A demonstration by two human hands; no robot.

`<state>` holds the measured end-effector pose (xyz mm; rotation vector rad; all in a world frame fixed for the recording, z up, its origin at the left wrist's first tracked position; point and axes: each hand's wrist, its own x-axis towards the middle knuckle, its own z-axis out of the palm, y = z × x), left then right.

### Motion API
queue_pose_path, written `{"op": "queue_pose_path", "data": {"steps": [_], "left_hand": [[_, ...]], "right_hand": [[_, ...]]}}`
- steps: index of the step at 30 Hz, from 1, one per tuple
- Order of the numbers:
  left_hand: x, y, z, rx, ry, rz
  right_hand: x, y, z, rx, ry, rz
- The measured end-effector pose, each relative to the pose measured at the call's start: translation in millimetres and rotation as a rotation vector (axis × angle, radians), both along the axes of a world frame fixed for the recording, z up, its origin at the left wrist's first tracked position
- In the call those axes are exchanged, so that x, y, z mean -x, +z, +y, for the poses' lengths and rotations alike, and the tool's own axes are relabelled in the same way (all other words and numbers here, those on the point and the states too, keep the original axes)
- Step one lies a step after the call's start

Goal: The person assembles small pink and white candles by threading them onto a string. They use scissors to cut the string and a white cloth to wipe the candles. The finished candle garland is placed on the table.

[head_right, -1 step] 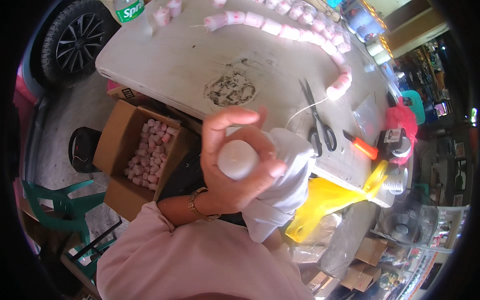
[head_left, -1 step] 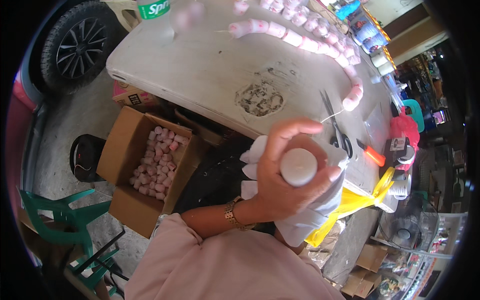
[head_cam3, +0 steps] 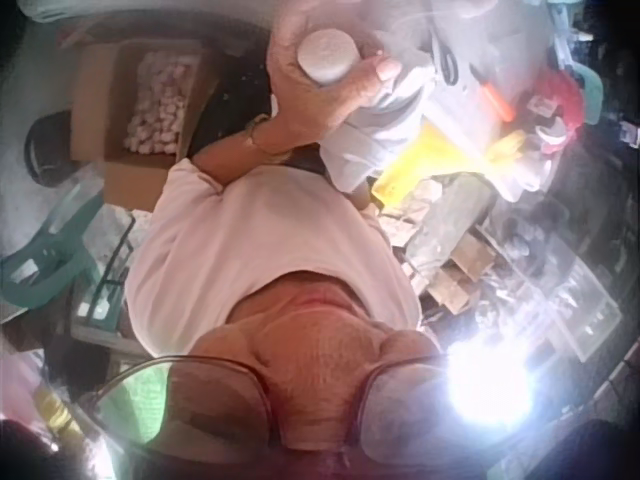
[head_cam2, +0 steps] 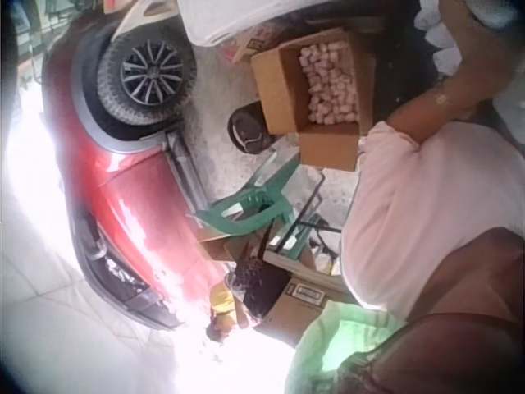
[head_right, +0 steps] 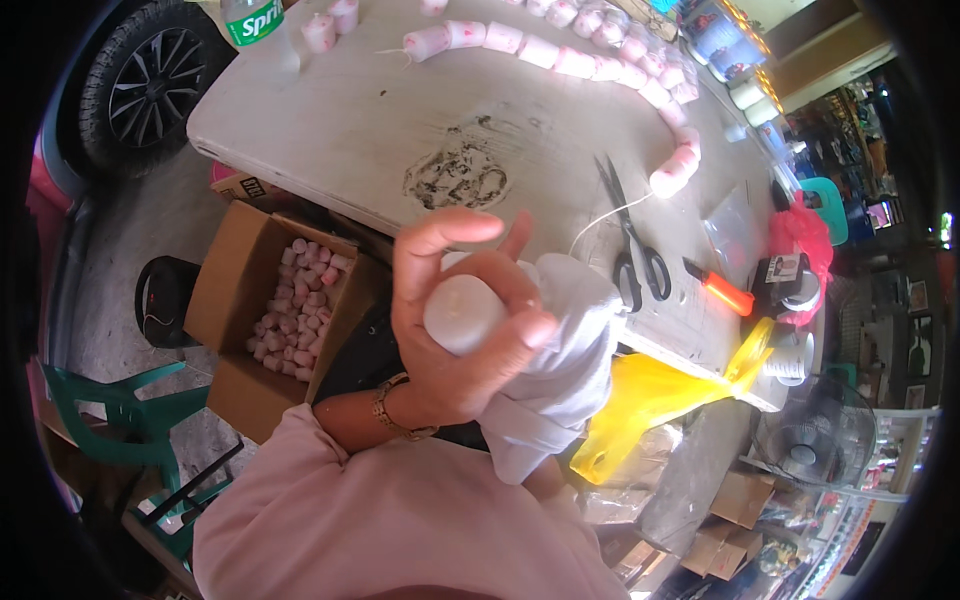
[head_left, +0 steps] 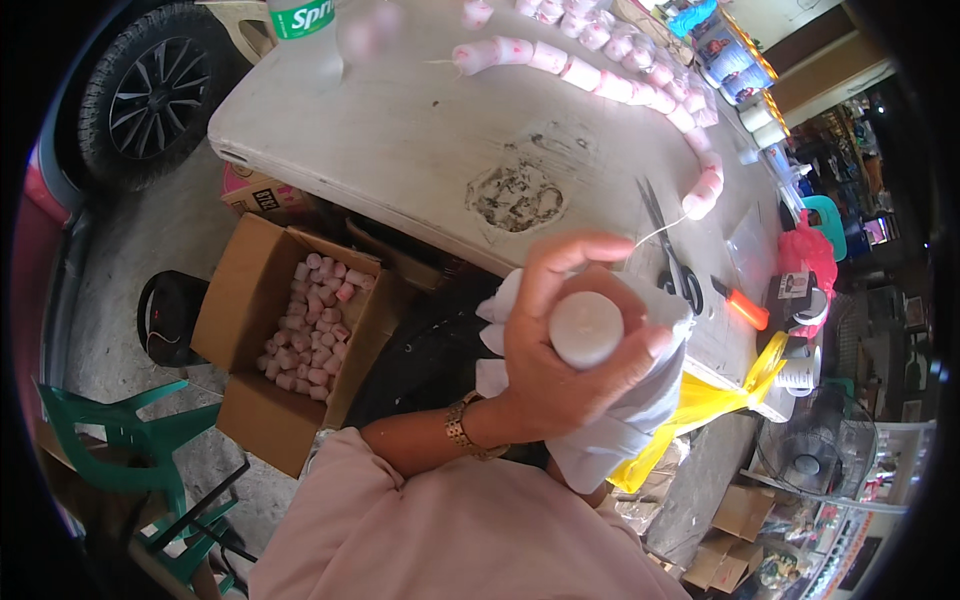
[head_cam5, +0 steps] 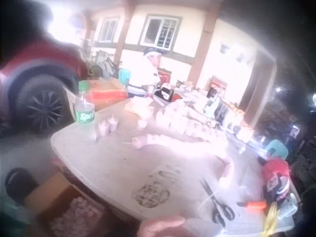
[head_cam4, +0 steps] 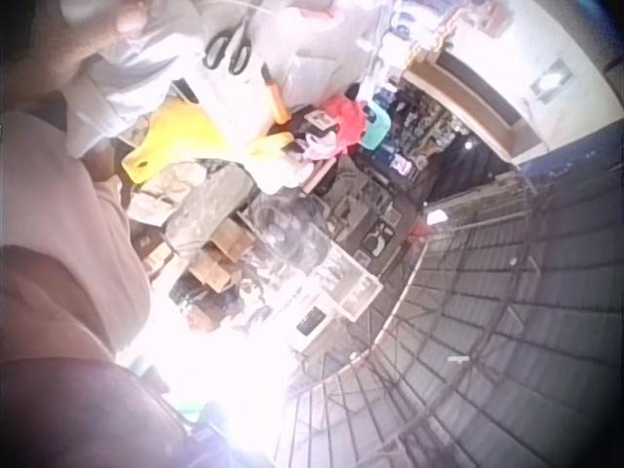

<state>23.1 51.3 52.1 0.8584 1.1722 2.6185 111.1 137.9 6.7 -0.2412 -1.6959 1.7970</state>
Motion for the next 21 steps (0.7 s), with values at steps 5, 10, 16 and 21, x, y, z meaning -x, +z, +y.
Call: {"op": "queue_pose_path", "data": {"steps": [5, 10, 16, 21], "left_hand": [[12.4, -5.5, 3.3, -0.176, 0.044, 0.026], [18.5, -10.9, 4.5, -0.154, 0.067, 0.092], [15.5, -16.0, -0.2, -0.012, 0.047, 0.27], [17.2, -16.9, 2.6, 0.006, 0.064, 0.262]], "right_hand": [[0.9, 1.5, 0.0, 0.001, -0.001, -0.005], [1.0, 1.7, -0.7, 0.0, -0.003, -0.012], [2.3, 5.9, 1.7, 0.017, -0.003, -0.019], [2.7, 6.3, 0.2, 0.024, 0.002, -0.008]]}}
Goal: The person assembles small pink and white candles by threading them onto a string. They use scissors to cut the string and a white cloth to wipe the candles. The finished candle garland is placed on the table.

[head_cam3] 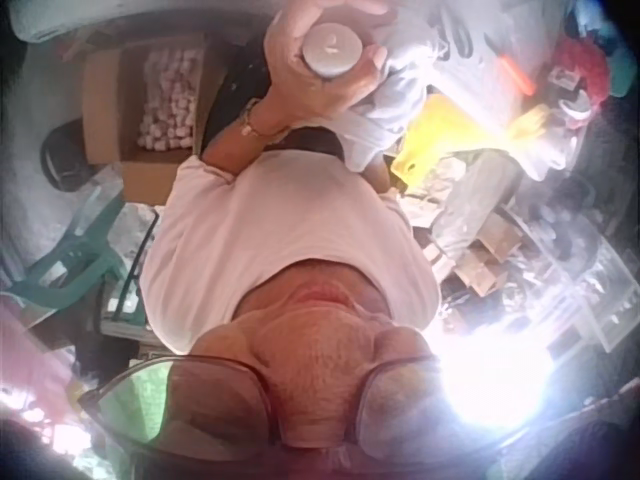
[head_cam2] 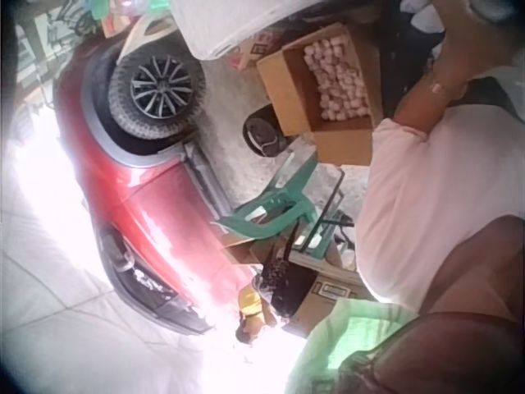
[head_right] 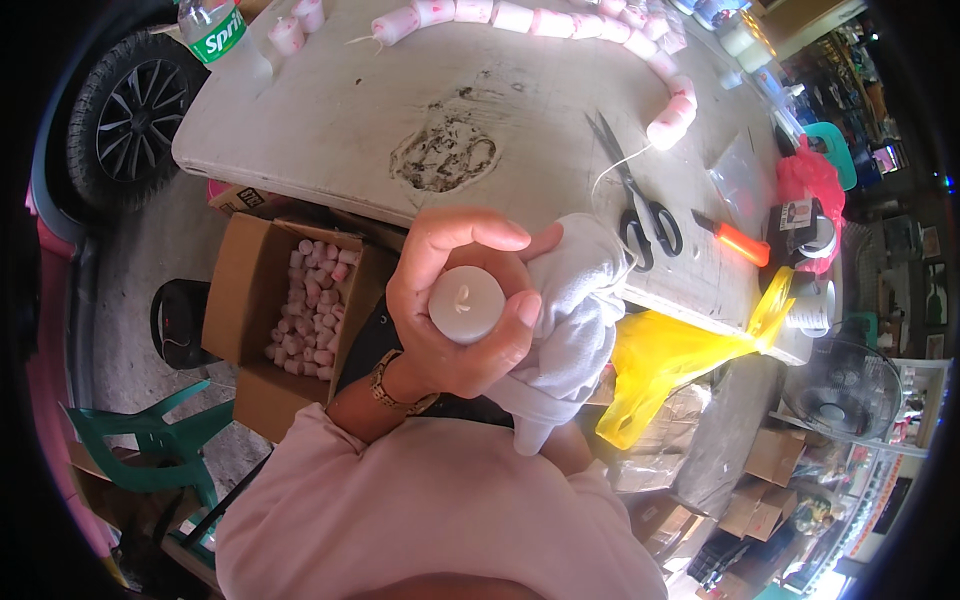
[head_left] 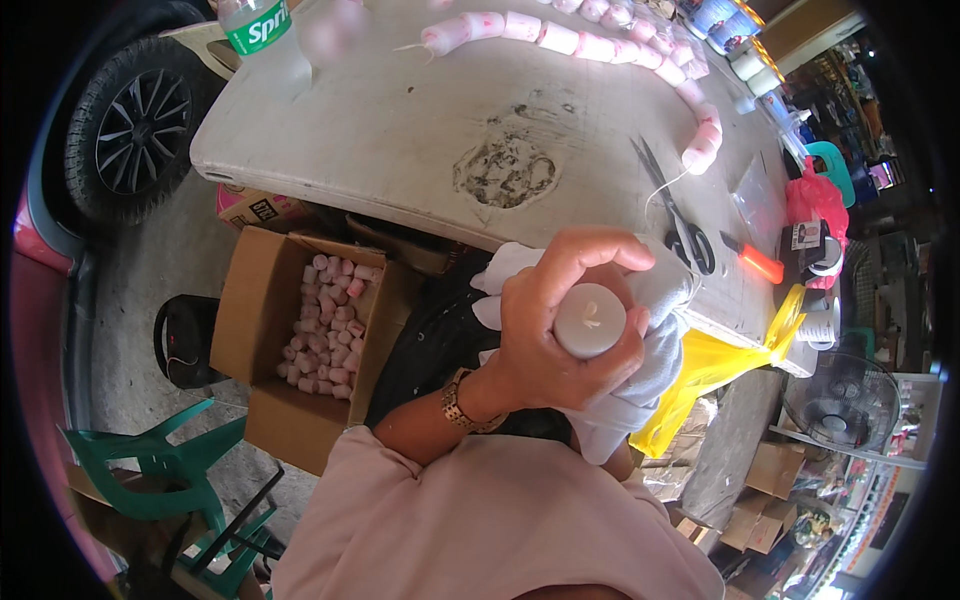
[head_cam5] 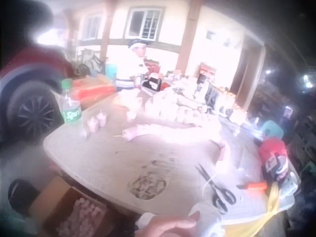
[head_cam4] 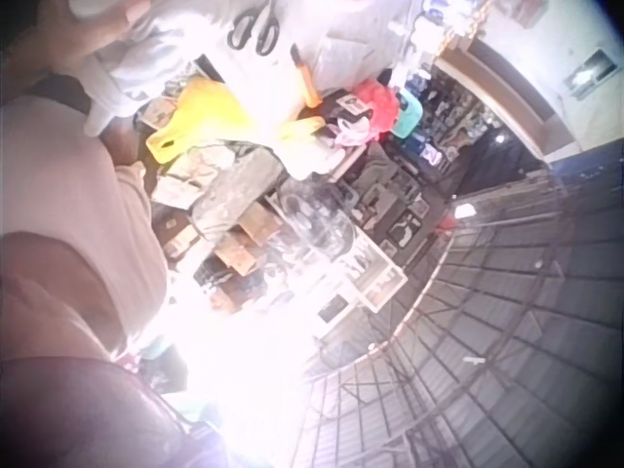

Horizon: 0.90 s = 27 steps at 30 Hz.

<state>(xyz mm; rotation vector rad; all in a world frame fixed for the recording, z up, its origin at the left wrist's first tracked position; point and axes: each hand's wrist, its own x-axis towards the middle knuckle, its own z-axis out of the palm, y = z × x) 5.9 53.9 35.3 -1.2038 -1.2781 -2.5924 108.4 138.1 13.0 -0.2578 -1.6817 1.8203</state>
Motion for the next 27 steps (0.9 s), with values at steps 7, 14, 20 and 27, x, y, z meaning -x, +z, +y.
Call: {"op": "queue_pose_path", "data": {"steps": [7, 14, 20, 27], "left_hand": [[-2.9, -1.2, -1.7, 0.068, -0.023, -0.003], [-1.8, -0.4, -1.8, 0.093, -0.05, -0.014], [-0.3, 4.4, -6.6, 0.149, -0.1, 0.001], [1.4, 4.0, -6.3, 0.126, -0.171, -0.063]], "right_hand": [[-3.1, -1.3, -2.6, 0.008, 0.001, -0.005], [-2.9, -1.7, -0.1, 0.006, 0.005, -0.012], [-4.3, -2.8, 0.0, 0.007, 0.021, -0.017], [-4.9, -4.4, -0.7, 0.0, 0.026, -0.042]]}}
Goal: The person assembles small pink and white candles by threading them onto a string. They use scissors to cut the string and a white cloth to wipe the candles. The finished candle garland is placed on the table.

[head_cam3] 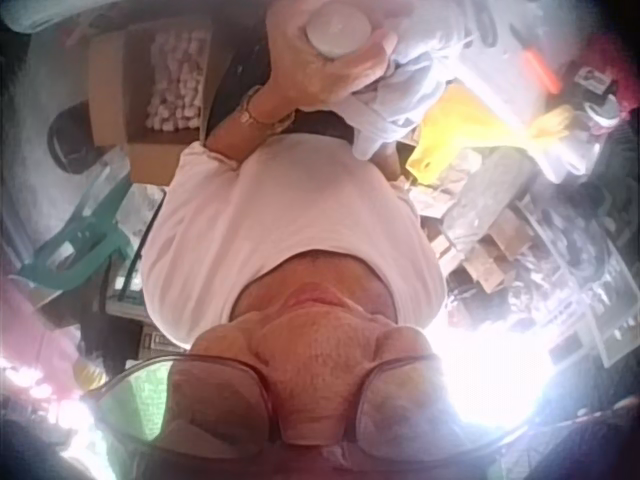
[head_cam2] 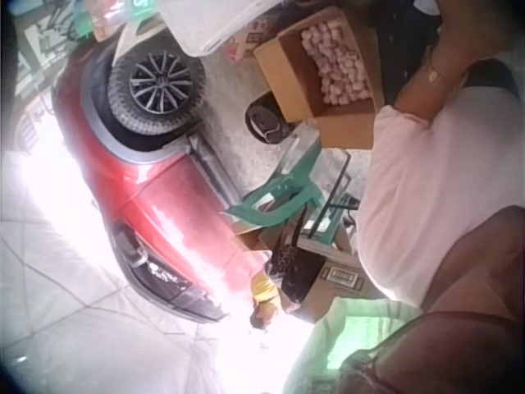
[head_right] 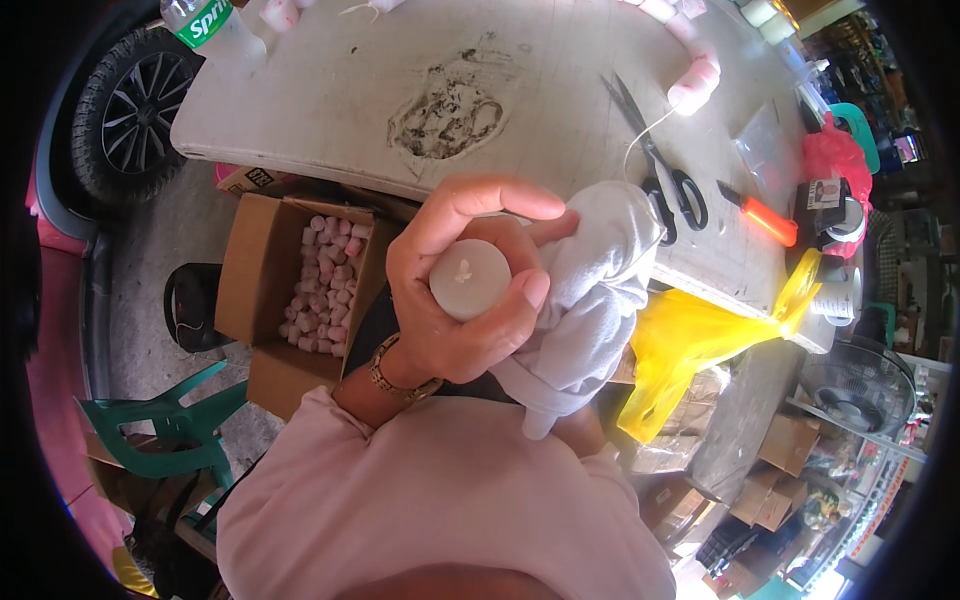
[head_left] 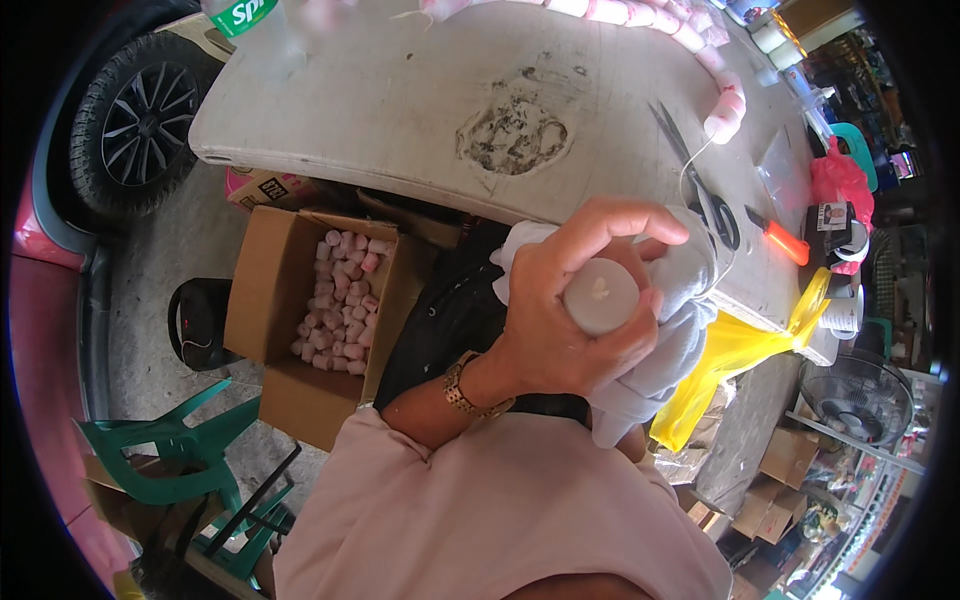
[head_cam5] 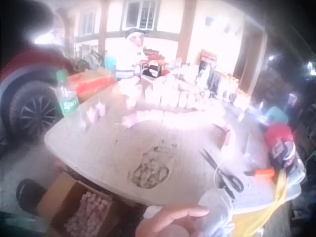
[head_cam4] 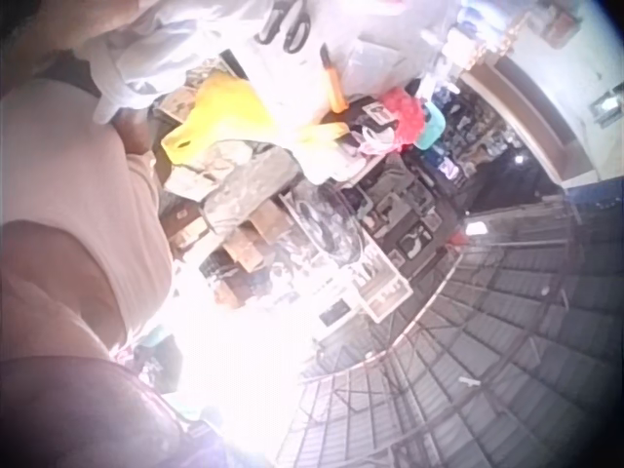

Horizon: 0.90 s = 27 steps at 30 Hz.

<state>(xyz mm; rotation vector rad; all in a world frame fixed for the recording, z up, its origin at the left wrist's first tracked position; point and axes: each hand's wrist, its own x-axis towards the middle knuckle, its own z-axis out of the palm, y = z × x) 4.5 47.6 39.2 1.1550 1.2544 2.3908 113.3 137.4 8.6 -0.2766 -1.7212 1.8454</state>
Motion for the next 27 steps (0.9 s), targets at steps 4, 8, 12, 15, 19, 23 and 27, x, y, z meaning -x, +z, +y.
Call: {"op": "queue_pose_path", "data": {"steps": [4, 8, 12, 15, 19, 23, 27], "left_hand": [[1.6, 0.0, -1.6, 0.022, 0.0, 0.01], [3.8, -0.5, -3.4, 0.052, -0.024, 0.001], [5.1, -3.7, 1.2, 0.01, -0.017, 0.008], [7.0, -5.7, 1.4, 0.127, 0.017, -0.051], [24.7, -8.9, -8.6, 0.091, 0.125, -0.033], [39.0, -9.4, -27.9, -0.114, 0.122, -0.183], [46.9, -10.6, -36.2, -0.115, 0.142, -0.28]], "right_hand": [[-0.3, -0.9, -0.5, -0.006, 0.008, -0.015], [-1.0, -1.6, -2.0, -0.011, 0.024, -0.024], [4.1, -2.0, -4.2, -0.031, 0.031, -0.039], [9.3, -2.5, -6.1, -0.054, 0.034, -0.056], [4.5, -8.9, -6.3, -0.2, 0.1, -0.187], [-25.0, -19.6, -4.0, -0.08, 0.287, -0.388], [-60.9, -11.6, 7.9, -0.499, 0.626, -1.068]]}}
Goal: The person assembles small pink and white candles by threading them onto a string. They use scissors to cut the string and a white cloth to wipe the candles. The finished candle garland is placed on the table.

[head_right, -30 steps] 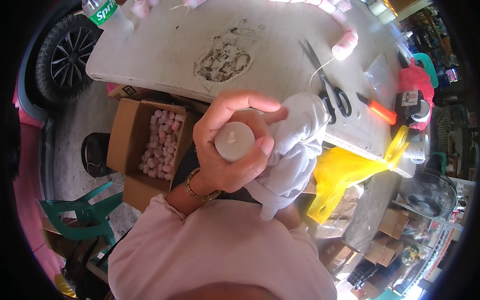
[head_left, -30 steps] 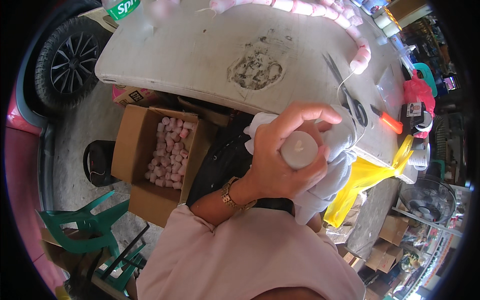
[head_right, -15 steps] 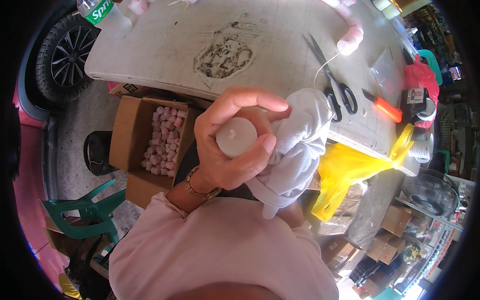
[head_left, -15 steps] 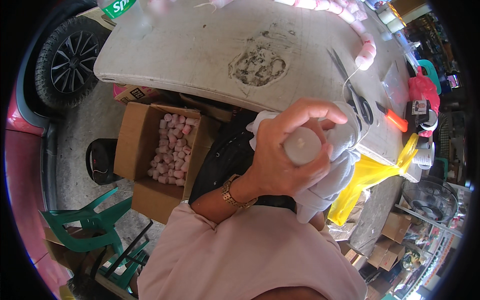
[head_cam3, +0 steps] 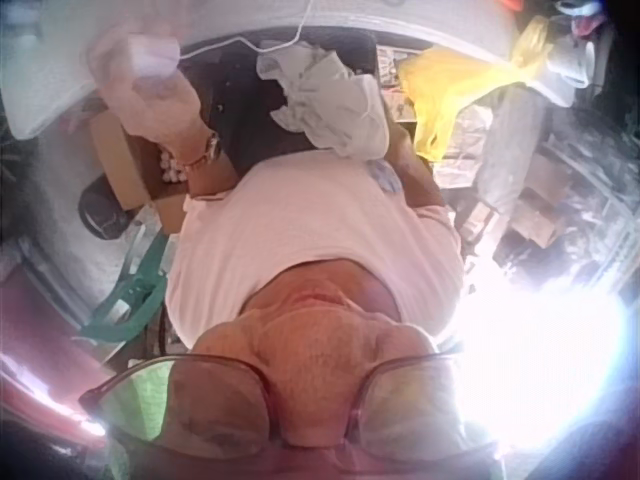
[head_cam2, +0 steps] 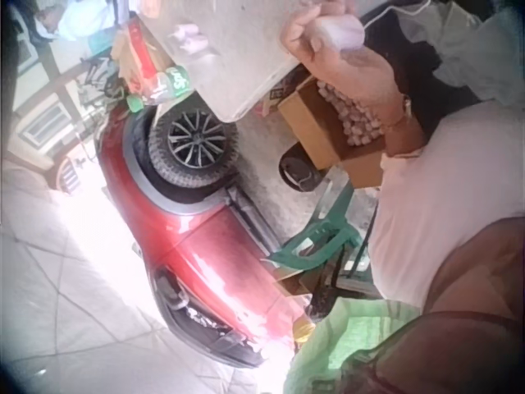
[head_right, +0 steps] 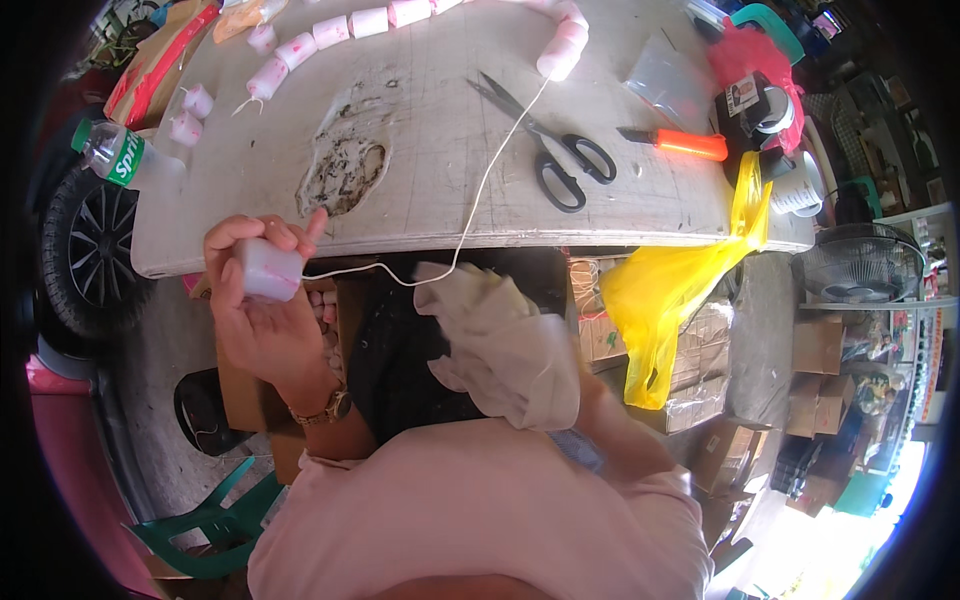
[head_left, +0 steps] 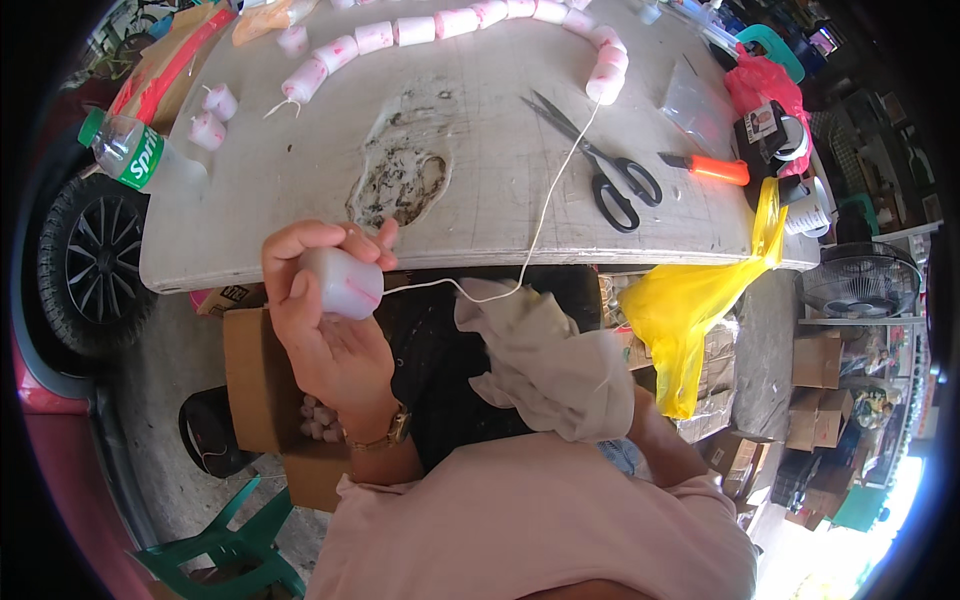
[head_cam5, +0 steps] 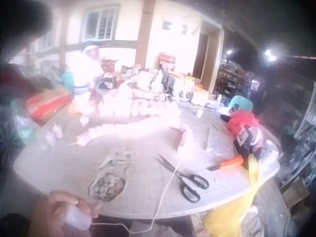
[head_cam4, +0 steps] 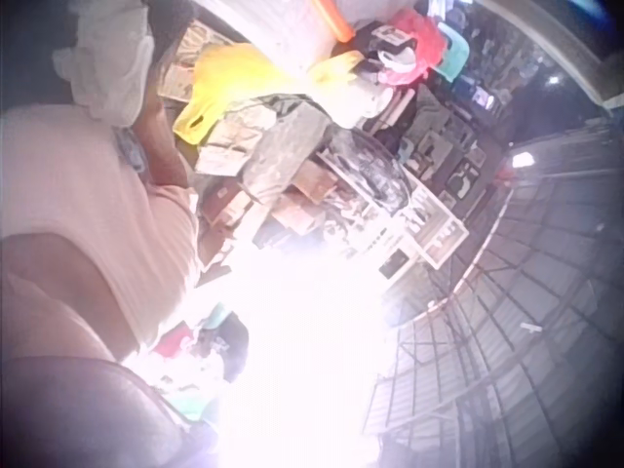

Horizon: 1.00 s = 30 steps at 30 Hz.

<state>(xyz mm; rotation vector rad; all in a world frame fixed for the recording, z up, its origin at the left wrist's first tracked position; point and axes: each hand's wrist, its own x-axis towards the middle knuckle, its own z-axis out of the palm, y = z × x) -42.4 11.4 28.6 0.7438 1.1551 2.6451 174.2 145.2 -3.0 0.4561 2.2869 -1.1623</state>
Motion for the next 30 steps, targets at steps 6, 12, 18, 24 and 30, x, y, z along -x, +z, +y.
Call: {"op": "queue_pose_path", "data": {"steps": [6, 12, 18, 24, 30], "left_hand": [[-9.9, -9.1, 7.1, -0.003, -0.061, -0.031], [-29.0, -4.4, 19.3, -0.008, -0.333, -0.147], [-33.5, 4.7, 13.8, 0.232, -0.256, 0.137], [-26.3, -9.4, 23.2, 0.32, -0.01, 0.418], [-32.2, -18.6, 32.1, 0.368, -0.096, 0.401]], "right_hand": [[-17.2, 66.8, 41.4, -1.054, -0.03, 0.55], [66.3, 66.2, 100.8, -1.248, -0.17, 0.809], [77.4, 61.8, 120.5, -1.172, -0.247, 0.49], [31.8, 76.6, 106.8, -1.082, -0.498, 0.49], [-3.8, 71.3, 81.2, -0.951, -0.416, 0.347]]}}
